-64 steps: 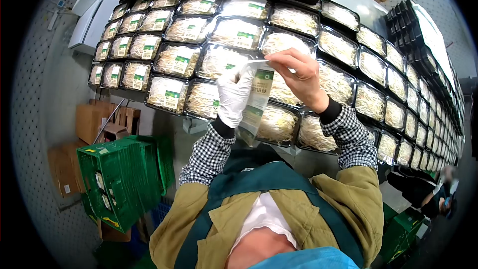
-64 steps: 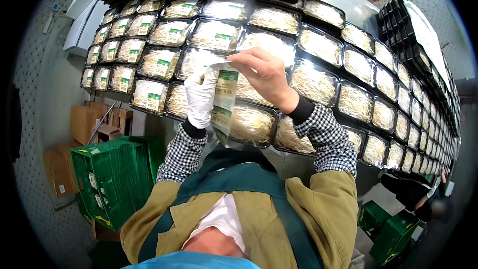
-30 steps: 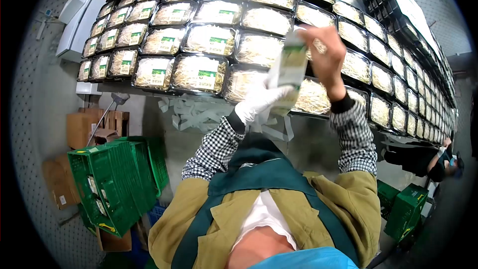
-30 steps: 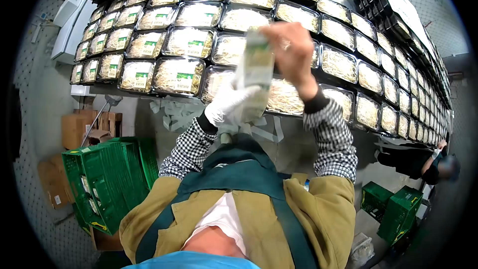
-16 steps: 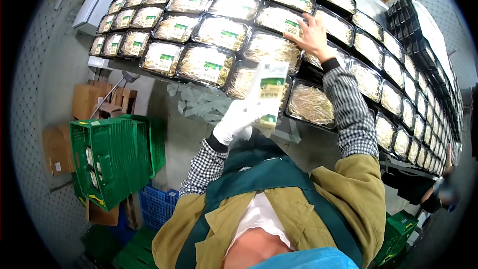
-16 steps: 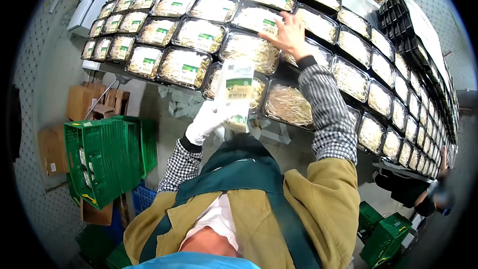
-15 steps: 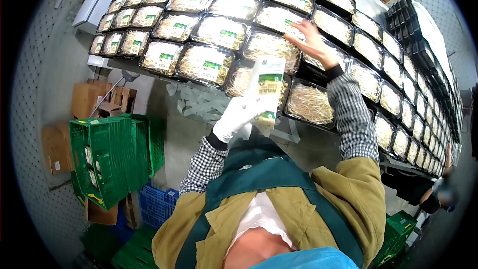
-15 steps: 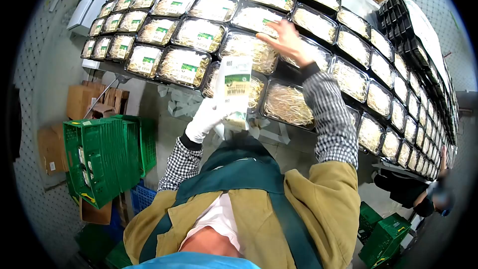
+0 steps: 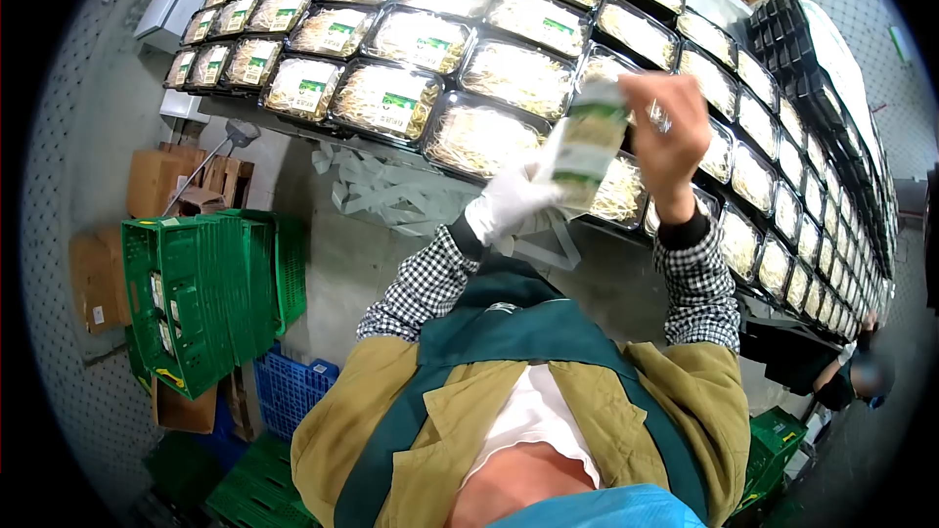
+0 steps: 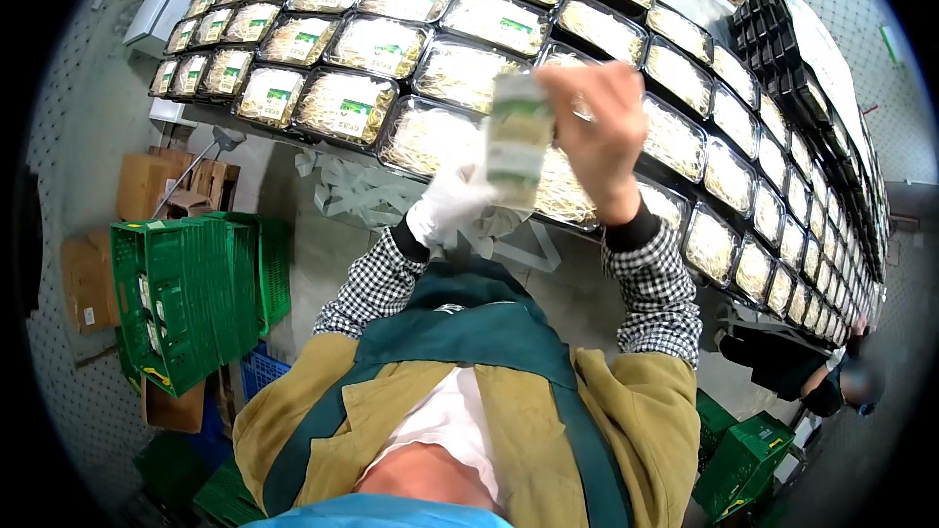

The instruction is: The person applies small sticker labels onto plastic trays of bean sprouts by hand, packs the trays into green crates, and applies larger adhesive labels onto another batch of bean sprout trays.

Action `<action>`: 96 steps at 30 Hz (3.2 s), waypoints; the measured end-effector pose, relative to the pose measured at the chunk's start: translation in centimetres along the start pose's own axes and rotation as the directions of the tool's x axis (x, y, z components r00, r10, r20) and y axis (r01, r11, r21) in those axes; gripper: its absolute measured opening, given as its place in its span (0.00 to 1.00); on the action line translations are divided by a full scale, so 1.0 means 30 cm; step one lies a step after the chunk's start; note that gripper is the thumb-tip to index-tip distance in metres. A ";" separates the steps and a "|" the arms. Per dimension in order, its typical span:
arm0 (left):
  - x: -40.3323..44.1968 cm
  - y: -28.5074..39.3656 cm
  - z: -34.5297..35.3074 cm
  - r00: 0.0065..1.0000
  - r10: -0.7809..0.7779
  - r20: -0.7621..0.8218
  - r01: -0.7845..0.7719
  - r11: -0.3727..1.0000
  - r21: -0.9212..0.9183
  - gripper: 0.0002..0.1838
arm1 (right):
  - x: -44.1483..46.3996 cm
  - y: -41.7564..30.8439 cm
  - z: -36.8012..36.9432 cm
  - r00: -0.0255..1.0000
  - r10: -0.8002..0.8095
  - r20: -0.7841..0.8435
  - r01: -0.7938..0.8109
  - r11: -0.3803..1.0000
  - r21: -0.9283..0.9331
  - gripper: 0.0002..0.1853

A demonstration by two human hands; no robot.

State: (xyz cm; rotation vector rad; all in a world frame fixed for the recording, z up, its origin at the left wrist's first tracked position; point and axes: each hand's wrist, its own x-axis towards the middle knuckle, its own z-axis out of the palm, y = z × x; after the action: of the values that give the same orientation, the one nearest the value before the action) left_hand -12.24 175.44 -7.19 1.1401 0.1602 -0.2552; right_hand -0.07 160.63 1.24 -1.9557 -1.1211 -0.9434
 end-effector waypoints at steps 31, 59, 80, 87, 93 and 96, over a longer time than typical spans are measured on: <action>-0.238 -0.045 -0.114 0.944 0.319 0.080 -0.323 0.945 0.051 0.10 | -0.092 -0.440 -0.076 0.998 -0.005 0.070 0.021 0.975 -0.222 0.08; -0.221 -0.090 0.113 0.752 0.631 0.194 -0.660 0.716 0.229 0.10 | -0.220 -0.451 -0.323 0.995 -0.069 0.066 0.081 0.978 -0.193 0.12; -0.124 -0.165 0.210 0.918 0.385 0.094 -0.339 0.642 0.687 0.26 | -0.429 -0.149 -0.372 0.903 0.316 0.291 -0.387 0.892 0.234 0.13; -0.091 -0.109 0.434 0.808 0.579 -0.107 -0.536 0.798 0.276 0.09 | -0.316 -0.112 -0.469 0.995 0.025 0.096 -0.034 0.995 0.092 0.13; 0.029 -0.235 0.360 0.994 0.040 0.106 -0.078 0.923 0.378 0.18 | -0.216 0.309 -0.337 0.816 0.547 -0.189 -0.470 0.816 0.336 0.06; -0.022 -0.178 0.302 0.999 -0.044 -0.022 0.049 0.909 0.415 0.17 | -0.327 0.594 -0.089 0.709 0.692 0.139 -0.666 0.592 0.453 0.08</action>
State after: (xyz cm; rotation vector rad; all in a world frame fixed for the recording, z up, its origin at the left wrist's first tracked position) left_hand -14.40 165.17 -7.97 1.5642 0.1473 -0.3350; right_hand 11.65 147.48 -9.25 -1.6954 -0.4054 -0.2470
